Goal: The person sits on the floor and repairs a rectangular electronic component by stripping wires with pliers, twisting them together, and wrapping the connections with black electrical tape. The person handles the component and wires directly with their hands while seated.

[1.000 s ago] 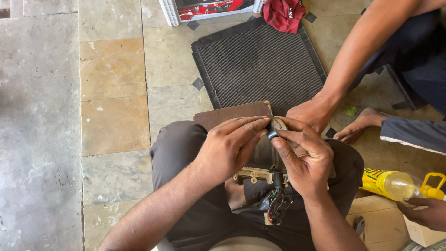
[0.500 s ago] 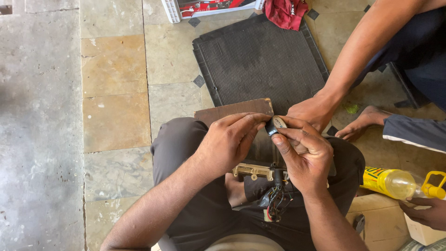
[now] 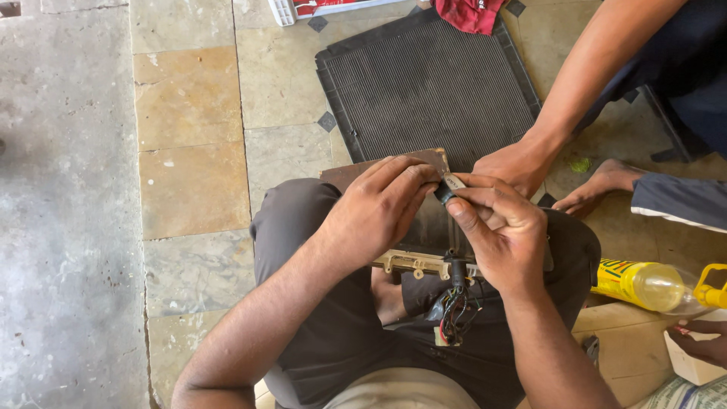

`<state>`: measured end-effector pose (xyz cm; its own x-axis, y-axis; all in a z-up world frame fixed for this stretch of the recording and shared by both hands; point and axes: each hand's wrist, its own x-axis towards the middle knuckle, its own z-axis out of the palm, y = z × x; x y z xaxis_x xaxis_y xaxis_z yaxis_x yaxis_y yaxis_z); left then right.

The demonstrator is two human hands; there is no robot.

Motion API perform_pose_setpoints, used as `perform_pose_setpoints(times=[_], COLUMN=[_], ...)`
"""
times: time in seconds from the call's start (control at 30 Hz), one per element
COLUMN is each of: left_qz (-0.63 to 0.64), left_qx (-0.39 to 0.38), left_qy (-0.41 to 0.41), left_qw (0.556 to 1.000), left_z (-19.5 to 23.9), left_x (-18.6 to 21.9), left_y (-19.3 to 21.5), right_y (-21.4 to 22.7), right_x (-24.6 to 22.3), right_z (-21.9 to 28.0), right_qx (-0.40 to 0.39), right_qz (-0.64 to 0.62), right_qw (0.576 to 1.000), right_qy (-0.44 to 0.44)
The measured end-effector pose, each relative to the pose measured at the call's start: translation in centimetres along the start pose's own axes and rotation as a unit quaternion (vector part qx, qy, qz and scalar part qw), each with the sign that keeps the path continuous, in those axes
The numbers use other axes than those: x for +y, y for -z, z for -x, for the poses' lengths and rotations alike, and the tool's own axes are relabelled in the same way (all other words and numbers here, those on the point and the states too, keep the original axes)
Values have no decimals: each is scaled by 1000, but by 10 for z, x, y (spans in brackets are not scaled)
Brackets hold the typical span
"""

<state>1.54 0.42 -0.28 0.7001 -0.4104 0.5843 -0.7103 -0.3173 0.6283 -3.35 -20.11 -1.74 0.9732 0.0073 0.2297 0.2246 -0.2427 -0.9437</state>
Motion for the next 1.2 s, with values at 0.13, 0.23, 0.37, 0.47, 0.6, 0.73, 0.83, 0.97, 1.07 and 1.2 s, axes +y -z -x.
perform_pose_setpoints(times=[0.13,0.23,0.37,0.47,0.6,0.73,0.83,0.97,1.07,1.2], left_qz=[40,52,70,50,62,150,102,64,74,44], left_qx=[-6,-20,-90,-78,-1,-20,-3,16,15,32], left_qy=[17,37,67,40,44,48,67,69,91,89], left_qw=[999,998,991,995,997,987,992,995,993,995], left_z=[2,4,6,5,4,3,3,7,11,6], left_x=[2,1,-2,-2,3,10,17,31,38,40], left_y=[2,1,-3,-6,2,4,-2,-9,-15,-15], right_y=[3,8,20,27,29,30,29,30,31,32], right_x=[-5,-11,-16,-15,-12,-9,-13,-23,-24,-19], right_z=[-2,-7,-13,-12,-11,-10,-5,4,6,5], right_qx=[-3,-34,-121,-155,-155,-134,-129,-135,-126,-82], right_qz=[-23,17,59,-1,-126,-114,-117,-135,-72,-23], right_qw=[1000,999,990,988,979,984,985,981,988,994], right_qy=[-4,21,50,-14,-37,-23,-17,-27,47,-65])
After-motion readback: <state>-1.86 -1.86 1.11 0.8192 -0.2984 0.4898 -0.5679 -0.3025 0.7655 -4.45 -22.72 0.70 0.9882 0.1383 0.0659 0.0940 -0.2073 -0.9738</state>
